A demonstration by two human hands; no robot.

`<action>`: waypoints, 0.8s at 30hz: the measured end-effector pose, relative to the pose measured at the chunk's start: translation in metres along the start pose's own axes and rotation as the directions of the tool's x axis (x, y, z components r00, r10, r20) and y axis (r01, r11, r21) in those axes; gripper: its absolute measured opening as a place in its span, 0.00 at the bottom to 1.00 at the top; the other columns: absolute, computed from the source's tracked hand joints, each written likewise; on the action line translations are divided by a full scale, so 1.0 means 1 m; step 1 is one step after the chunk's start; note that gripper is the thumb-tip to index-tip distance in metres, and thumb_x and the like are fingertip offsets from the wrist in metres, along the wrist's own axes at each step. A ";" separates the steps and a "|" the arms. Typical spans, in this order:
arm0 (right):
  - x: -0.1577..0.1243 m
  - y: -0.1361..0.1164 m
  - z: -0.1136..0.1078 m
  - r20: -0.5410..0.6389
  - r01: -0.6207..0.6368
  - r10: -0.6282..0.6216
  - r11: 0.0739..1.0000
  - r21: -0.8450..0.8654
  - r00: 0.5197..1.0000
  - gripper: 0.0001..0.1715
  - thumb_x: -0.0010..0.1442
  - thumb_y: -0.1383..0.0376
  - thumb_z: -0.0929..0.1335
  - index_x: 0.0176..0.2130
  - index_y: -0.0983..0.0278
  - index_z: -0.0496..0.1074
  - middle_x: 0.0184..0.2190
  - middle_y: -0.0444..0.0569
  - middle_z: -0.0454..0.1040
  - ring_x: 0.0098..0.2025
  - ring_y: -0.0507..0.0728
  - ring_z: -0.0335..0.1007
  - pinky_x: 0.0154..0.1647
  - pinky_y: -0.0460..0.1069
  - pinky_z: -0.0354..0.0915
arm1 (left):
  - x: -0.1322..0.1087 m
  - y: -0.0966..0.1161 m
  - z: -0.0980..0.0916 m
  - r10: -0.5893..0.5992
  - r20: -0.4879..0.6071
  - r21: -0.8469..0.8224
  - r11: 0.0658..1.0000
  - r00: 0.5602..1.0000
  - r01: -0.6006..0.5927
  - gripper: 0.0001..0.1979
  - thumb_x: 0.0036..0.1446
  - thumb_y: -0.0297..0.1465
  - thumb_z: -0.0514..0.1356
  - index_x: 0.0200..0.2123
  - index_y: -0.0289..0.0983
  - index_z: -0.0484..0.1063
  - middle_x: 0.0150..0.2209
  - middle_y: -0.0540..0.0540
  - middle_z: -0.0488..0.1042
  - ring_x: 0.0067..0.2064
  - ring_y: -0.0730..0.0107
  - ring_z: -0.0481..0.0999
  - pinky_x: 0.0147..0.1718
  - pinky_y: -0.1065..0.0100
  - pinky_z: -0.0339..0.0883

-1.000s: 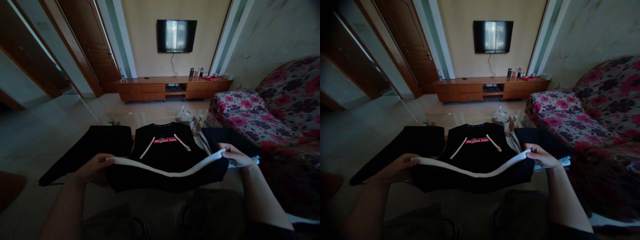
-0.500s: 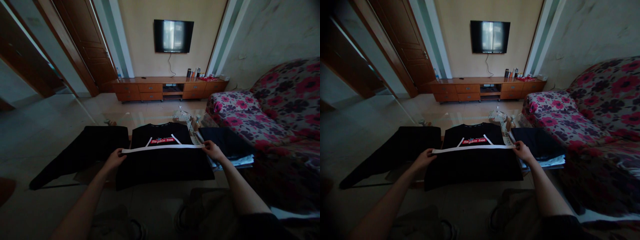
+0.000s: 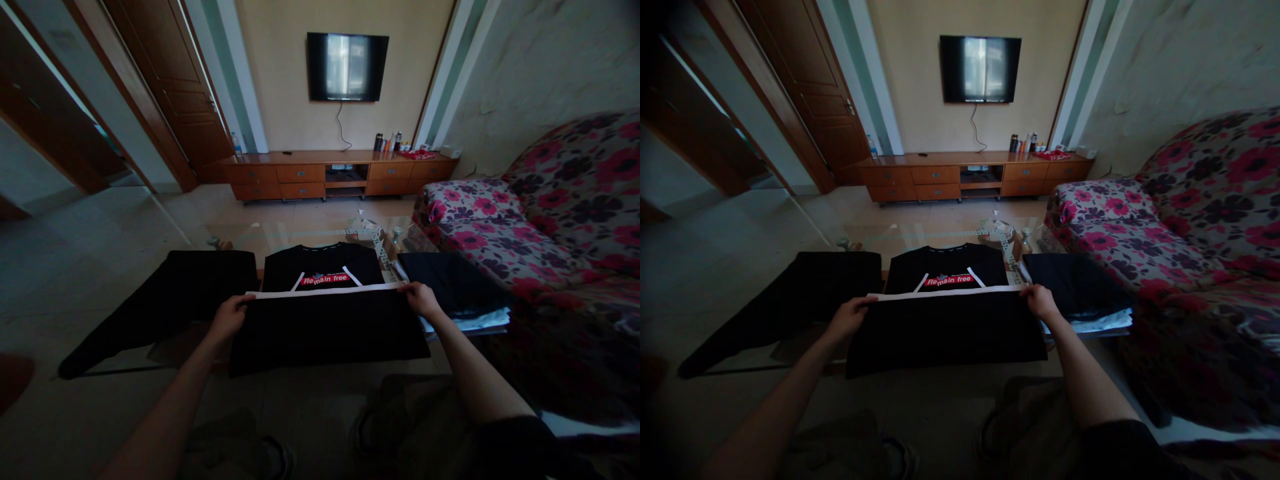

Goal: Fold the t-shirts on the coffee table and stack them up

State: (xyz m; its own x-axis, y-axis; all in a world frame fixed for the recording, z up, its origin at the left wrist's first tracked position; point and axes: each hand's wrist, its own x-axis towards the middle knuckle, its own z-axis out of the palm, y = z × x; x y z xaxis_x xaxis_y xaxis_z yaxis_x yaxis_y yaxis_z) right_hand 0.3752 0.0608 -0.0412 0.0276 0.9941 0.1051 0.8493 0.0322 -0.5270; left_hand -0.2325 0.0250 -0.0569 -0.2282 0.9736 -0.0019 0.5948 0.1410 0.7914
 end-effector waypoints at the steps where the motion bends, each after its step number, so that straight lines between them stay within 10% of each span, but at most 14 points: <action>1: 0.000 -0.001 -0.001 -0.019 -0.015 0.015 1.000 -0.002 1.000 0.19 0.53 0.74 0.66 0.36 0.59 0.84 0.40 0.48 0.84 0.45 0.59 0.80 0.54 0.50 0.70 | 0.003 -0.003 0.000 0.028 -0.018 0.002 1.000 0.999 -0.028 0.19 0.56 0.29 0.58 0.50 0.38 0.80 0.51 0.40 0.79 0.49 0.58 0.79 0.52 0.60 0.70; 19: 0.008 0.004 0.009 -0.055 0.075 -0.078 0.995 -0.059 0.995 0.23 0.61 0.73 0.64 0.53 0.67 0.80 0.53 0.56 0.78 0.54 0.58 0.77 0.61 0.47 0.65 | 0.015 -0.019 0.010 0.293 -0.017 0.326 0.905 0.956 -0.272 0.33 0.63 0.28 0.52 0.72 0.36 0.59 0.67 0.37 0.61 0.68 0.55 0.63 0.69 0.51 0.56; 24: 0.006 0.003 0.017 0.040 0.056 -0.052 0.994 -0.089 0.998 0.24 0.60 0.69 0.68 0.56 0.67 0.77 0.56 0.58 0.75 0.56 0.60 0.75 0.64 0.50 0.64 | 0.004 -0.013 0.013 0.128 0.064 0.510 0.848 0.990 -0.143 0.35 0.66 0.34 0.51 0.75 0.42 0.51 0.73 0.38 0.55 0.67 0.43 0.62 0.63 0.40 0.62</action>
State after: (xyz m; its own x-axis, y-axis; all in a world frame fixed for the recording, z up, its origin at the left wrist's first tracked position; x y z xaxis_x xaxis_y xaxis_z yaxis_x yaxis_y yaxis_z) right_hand 0.3683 0.0690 -0.0566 -0.0379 0.9943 0.0992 0.8929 0.0782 -0.4433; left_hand -0.2308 0.0297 -0.0750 -0.1000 0.9932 0.0602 0.9302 0.0718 0.3600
